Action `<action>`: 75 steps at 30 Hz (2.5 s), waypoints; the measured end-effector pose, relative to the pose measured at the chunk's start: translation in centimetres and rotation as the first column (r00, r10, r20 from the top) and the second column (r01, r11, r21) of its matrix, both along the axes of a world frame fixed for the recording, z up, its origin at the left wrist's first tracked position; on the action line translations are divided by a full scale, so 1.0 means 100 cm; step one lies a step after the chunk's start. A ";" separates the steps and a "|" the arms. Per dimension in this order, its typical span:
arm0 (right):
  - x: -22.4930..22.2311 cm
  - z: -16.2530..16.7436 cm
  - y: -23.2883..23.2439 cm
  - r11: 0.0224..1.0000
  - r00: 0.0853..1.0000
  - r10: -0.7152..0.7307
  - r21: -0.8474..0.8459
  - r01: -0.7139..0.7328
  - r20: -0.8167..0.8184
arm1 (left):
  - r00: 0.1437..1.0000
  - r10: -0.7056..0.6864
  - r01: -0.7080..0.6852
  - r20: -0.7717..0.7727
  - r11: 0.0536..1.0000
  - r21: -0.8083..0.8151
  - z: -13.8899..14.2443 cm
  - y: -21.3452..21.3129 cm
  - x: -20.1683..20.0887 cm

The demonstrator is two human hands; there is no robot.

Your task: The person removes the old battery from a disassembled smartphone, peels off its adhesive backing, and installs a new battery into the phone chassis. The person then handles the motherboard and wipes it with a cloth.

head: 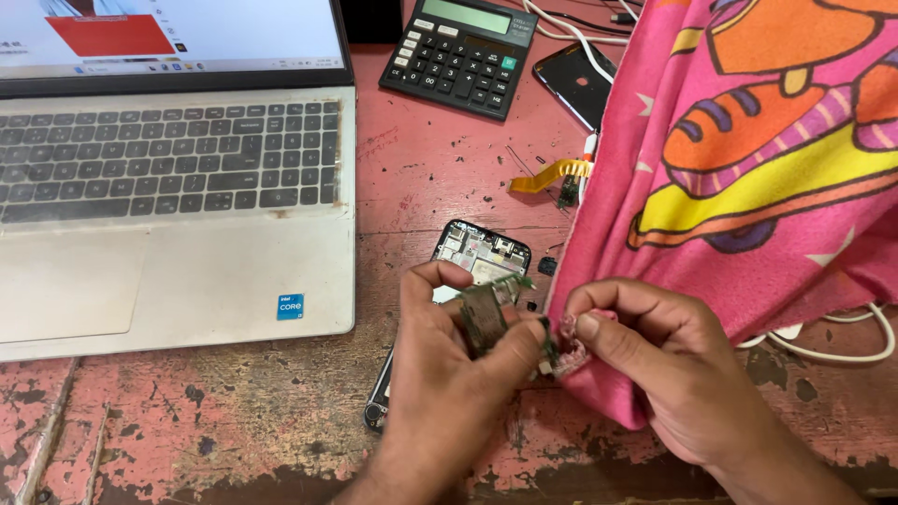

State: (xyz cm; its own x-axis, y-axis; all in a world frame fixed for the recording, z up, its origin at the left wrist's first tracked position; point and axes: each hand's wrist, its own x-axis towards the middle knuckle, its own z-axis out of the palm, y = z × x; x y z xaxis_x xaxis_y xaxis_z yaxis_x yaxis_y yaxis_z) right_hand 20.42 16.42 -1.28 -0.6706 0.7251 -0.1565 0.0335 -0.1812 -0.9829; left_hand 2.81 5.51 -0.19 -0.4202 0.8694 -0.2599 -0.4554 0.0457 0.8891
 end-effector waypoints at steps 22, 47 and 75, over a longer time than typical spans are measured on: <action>-0.014 0.024 -0.022 0.630 0.940 -0.214 0.773 -0.074 0.265 | 0.999 -0.038 0.037 -0.012 0.999 -0.015 0.011 0.000 -0.003; 0.003 0.016 0.000 0.865 0.967 0.028 0.478 -0.149 0.252 | 0.964 0.100 -0.087 -0.246 0.994 0.062 0.004 -0.010 0.007; 0.020 0.012 0.026 0.996 0.974 -0.095 -0.020 0.093 -0.206 | 0.971 -0.067 0.048 -0.230 0.995 -0.089 0.022 -0.002 -0.003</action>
State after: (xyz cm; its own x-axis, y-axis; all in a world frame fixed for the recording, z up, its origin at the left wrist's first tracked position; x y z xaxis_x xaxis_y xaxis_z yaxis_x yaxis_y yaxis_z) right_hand 22.37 19.00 -0.10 -0.6185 0.7853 -0.0296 -0.1872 -0.1838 -0.9650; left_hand 2.55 5.31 2.03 -0.4274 0.8735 -0.2331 -0.2316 0.1435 0.9622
